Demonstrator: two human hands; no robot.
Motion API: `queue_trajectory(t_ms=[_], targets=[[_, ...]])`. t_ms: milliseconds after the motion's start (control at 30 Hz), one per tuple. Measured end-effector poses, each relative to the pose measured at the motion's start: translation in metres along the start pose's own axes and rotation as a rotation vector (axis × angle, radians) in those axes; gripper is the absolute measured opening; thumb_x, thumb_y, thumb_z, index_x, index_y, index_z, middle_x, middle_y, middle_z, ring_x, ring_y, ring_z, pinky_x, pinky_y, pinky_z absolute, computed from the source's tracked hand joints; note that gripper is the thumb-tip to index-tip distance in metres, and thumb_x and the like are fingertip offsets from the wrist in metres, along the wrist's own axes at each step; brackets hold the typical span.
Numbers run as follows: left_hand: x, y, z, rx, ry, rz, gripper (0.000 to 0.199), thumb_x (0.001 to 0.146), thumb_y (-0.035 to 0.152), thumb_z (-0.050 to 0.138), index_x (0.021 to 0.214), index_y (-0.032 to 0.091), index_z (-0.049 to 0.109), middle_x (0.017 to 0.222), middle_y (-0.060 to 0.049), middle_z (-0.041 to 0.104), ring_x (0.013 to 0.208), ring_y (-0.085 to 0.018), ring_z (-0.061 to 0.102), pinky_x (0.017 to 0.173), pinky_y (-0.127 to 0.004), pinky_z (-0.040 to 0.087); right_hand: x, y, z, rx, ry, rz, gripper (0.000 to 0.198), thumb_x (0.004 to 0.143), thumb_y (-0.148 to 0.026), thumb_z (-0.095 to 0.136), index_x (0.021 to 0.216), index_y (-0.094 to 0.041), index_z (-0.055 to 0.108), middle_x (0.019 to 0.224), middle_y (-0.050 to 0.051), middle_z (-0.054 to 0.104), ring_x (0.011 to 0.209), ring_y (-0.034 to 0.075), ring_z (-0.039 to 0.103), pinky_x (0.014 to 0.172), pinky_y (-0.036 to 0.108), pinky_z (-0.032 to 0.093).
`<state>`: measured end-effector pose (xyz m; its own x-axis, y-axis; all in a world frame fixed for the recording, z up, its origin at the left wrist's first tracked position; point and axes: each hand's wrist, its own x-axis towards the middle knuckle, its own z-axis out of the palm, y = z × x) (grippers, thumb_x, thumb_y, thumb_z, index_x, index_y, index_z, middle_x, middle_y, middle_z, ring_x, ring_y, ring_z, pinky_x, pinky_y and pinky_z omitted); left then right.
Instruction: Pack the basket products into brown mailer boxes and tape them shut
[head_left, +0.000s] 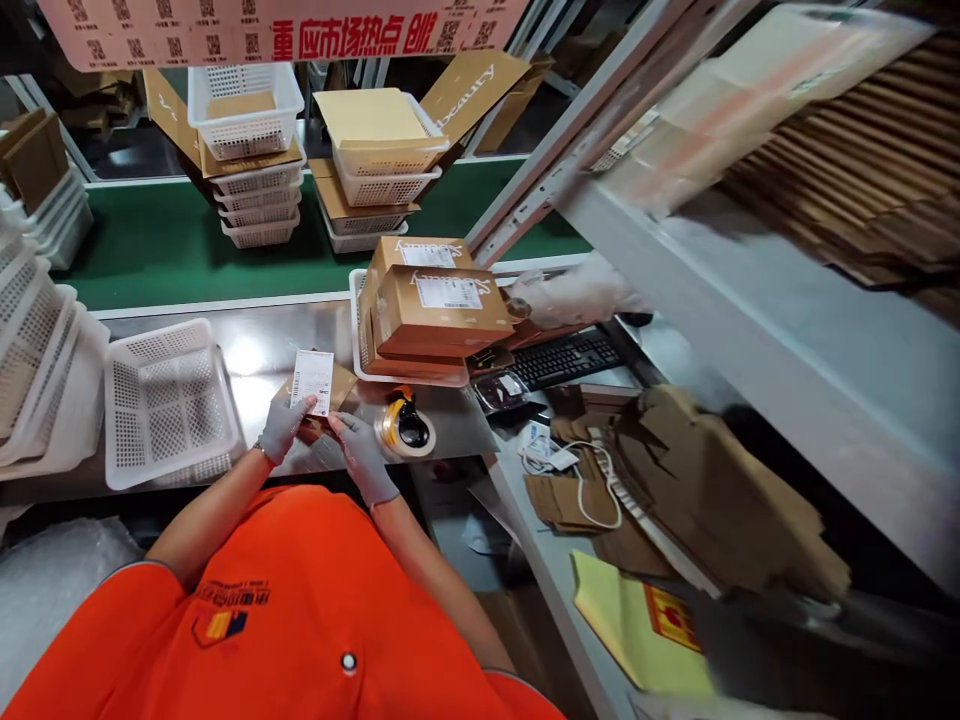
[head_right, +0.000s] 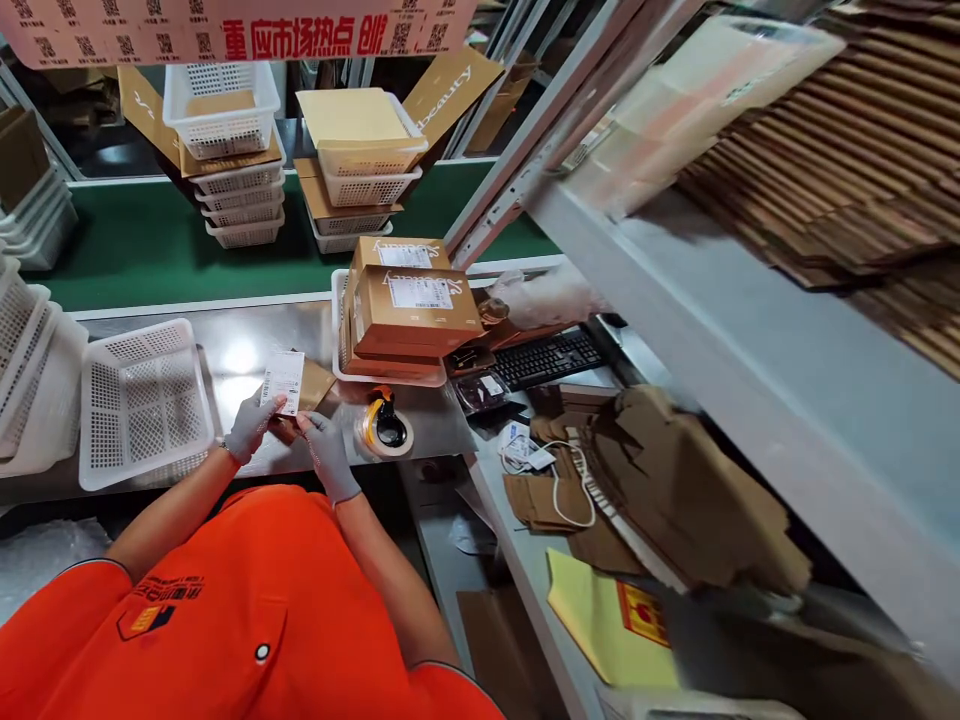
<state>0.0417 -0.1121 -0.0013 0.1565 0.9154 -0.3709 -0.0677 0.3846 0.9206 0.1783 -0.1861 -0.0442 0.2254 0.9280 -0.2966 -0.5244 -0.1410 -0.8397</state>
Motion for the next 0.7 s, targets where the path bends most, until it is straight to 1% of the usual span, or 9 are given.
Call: queue_trajectory(t_ms=[100, 200, 267, 367, 433, 533, 600, 633, 700], targets=[[0.001, -0.003, 0.002, -0.005, -0.012, -0.026, 0.045, 0.075, 0.046, 0.096, 0.106, 0.015, 0.083, 0.107, -0.014, 0.085, 0.089, -0.027, 0.079, 0.08, -0.04, 0.065, 0.001, 0.001, -0.004, -0.004, 0.017, 0.005, 0.047, 0.067, -0.066, 0.095, 0.088, -0.025, 0.086, 0.098, 0.006, 0.086, 0.094, 0.026, 0.077, 0.101, 0.044, 0.06], [0.004, -0.009, 0.003, -0.006, -0.017, -0.024, 0.049, 0.074, 0.048, 0.096, 0.107, 0.015, 0.082, 0.109, -0.014, 0.086, 0.084, -0.026, 0.077, 0.075, -0.039, 0.064, 0.001, 0.002, -0.006, -0.008, 0.022, -0.002, 0.047, 0.067, -0.065, 0.094, 0.09, -0.024, 0.087, 0.101, 0.007, 0.087, 0.096, 0.026, 0.078, 0.104, 0.045, 0.06], [0.006, -0.012, 0.003, -0.007, -0.021, -0.018, 0.051, 0.073, 0.05, 0.096, 0.107, 0.014, 0.082, 0.11, -0.014, 0.086, 0.084, -0.025, 0.077, 0.075, -0.038, 0.065, 0.002, 0.003, -0.007, -0.013, 0.021, -0.01, 0.046, 0.068, -0.064, 0.093, 0.09, -0.024, 0.087, 0.103, 0.007, 0.087, 0.098, 0.027, 0.078, 0.104, 0.045, 0.06], [0.008, -0.016, 0.003, 0.012, -0.047, -0.009, 0.053, 0.076, 0.052, 0.094, 0.11, 0.014, 0.081, 0.112, -0.016, 0.085, 0.092, -0.028, 0.079, 0.083, -0.041, 0.067, 0.002, 0.004, -0.009, -0.031, 0.027, -0.027, 0.044, 0.069, -0.063, 0.092, 0.089, -0.025, 0.087, 0.101, 0.007, 0.087, 0.098, 0.027, 0.078, 0.104, 0.046, 0.06], [0.007, -0.017, 0.001, 0.095, -0.061, 0.025, 0.055, 0.083, 0.054, 0.089, 0.119, 0.014, 0.08, 0.118, -0.017, 0.084, 0.102, -0.031, 0.08, 0.091, -0.044, 0.067, 0.003, 0.005, -0.012, -0.05, 0.037, -0.046, 0.044, 0.069, -0.063, 0.092, 0.089, -0.024, 0.087, 0.099, 0.006, 0.086, 0.097, 0.027, 0.077, 0.103, 0.047, 0.06], [0.001, -0.016, -0.002, 0.399, 0.039, 0.173, 0.059, 0.087, 0.046, 0.088, 0.137, 0.017, 0.075, 0.137, -0.019, 0.078, 0.128, -0.036, 0.074, 0.11, -0.052, 0.062, 0.005, 0.006, -0.016, -0.089, 0.063, -0.07, 0.044, 0.07, -0.063, 0.091, 0.088, -0.023, 0.086, 0.095, 0.006, 0.085, 0.093, 0.026, 0.075, 0.099, 0.046, 0.06], [-0.003, -0.016, -0.005, 0.595, 0.065, 0.335, 0.054, 0.086, 0.037, 0.09, 0.136, 0.02, 0.078, 0.148, -0.019, 0.072, 0.143, -0.038, 0.065, 0.122, -0.056, 0.054, 0.005, 0.005, -0.018, -0.12, 0.065, -0.083, 0.043, 0.072, -0.063, 0.089, 0.087, -0.023, 0.085, 0.093, 0.007, 0.085, 0.09, 0.026, 0.074, 0.097, 0.046, 0.06], [-0.006, -0.017, -0.006, 0.647, 0.02, 0.407, 0.045, 0.087, 0.034, 0.089, 0.129, 0.021, 0.081, 0.148, -0.018, 0.072, 0.145, -0.038, 0.064, 0.125, -0.056, 0.052, 0.005, 0.005, -0.018, -0.136, 0.056, -0.092, 0.043, 0.073, -0.063, 0.088, 0.086, -0.023, 0.085, 0.093, 0.007, 0.085, 0.091, 0.026, 0.074, 0.096, 0.045, 0.059], [-0.009, -0.018, -0.007, 0.665, -0.136, 0.487, 0.022, 0.092, 0.032, 0.082, 0.111, 0.022, 0.087, 0.134, -0.016, 0.079, 0.135, -0.035, 0.071, 0.122, -0.054, 0.055, 0.003, 0.004, -0.019, -0.175, 0.026, -0.115, 0.04, 0.076, -0.062, 0.086, 0.085, -0.023, 0.085, 0.094, 0.008, 0.085, 0.093, 0.026, 0.074, 0.097, 0.044, 0.059]])
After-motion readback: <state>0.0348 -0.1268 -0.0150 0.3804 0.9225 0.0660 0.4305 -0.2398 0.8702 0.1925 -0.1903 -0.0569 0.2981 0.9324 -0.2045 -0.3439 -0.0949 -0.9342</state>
